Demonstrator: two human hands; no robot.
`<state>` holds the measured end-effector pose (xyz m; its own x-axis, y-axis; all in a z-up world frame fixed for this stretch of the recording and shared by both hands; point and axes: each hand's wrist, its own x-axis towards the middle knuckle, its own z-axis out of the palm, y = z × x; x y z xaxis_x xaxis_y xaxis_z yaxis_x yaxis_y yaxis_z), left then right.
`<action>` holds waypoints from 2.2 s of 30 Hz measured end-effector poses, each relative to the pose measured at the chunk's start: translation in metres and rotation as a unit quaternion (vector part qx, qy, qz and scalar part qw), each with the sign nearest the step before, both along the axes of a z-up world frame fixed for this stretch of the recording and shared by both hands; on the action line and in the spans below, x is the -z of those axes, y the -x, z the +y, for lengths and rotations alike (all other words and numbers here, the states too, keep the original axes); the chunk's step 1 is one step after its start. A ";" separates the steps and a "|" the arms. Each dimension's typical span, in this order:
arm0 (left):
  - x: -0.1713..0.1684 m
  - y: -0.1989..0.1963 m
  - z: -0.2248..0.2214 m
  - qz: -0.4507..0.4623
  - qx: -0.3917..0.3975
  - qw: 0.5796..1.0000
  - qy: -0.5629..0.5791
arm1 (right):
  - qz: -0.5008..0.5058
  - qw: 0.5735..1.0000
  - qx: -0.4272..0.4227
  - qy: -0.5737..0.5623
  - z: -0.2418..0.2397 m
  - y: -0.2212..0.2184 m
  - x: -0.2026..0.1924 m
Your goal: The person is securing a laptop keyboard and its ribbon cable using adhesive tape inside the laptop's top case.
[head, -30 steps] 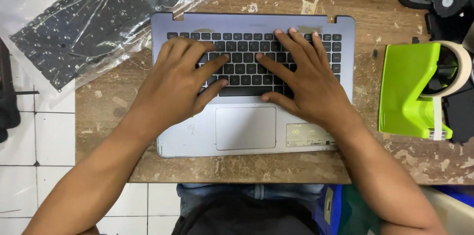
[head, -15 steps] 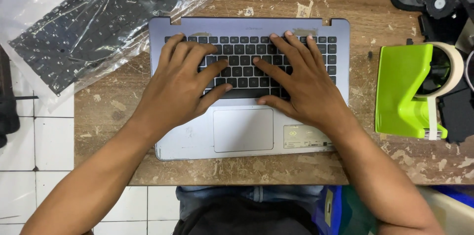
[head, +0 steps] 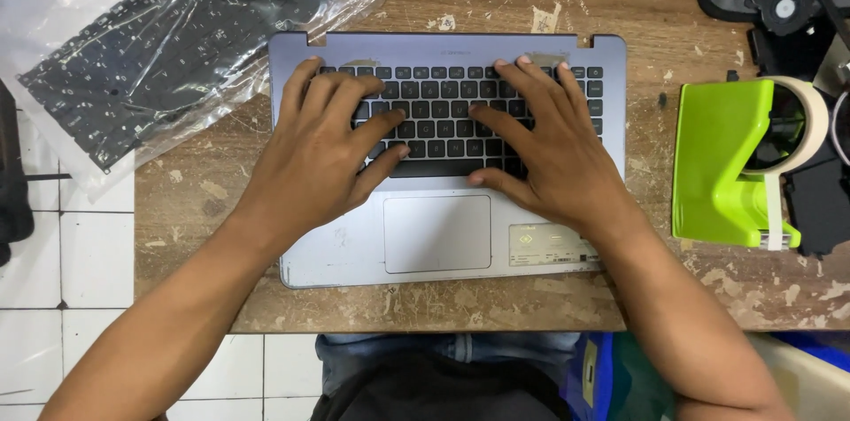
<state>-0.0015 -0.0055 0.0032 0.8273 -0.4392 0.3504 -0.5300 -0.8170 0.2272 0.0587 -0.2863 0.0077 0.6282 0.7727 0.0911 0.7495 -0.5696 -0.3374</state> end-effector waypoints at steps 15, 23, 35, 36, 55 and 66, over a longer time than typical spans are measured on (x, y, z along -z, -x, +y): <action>-0.011 -0.001 0.027 -0.082 -0.079 0.992 0.053 | -0.015 1.000 -0.001 -0.016 -0.001 0.002 0.000; -0.002 0.002 0.033 -0.073 -0.161 0.984 0.023 | -0.008 0.999 -0.032 0.004 0.001 0.003 -0.004; 0.000 0.005 0.040 -0.027 -0.243 0.964 0.103 | -0.068 0.991 0.112 0.018 -0.004 0.001 -0.008; 0.000 0.006 0.040 -0.005 -0.242 0.962 0.127 | -0.094 0.980 0.176 0.022 -0.005 0.000 -0.013; -0.049 0.014 0.052 0.022 -0.154 0.843 0.514 | -0.077 0.858 0.272 -0.430 -0.061 0.005 -0.042; -0.073 0.048 0.041 -0.156 -0.101 0.860 0.475 | -0.260 0.789 0.066 -0.553 -0.078 0.021 -0.065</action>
<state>-0.0492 0.0354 0.0762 0.6545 0.3086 0.6902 -0.5547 -0.4243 0.7157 0.0379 -0.3638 0.0727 0.3522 -0.0280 0.9355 0.9090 -0.2277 -0.3490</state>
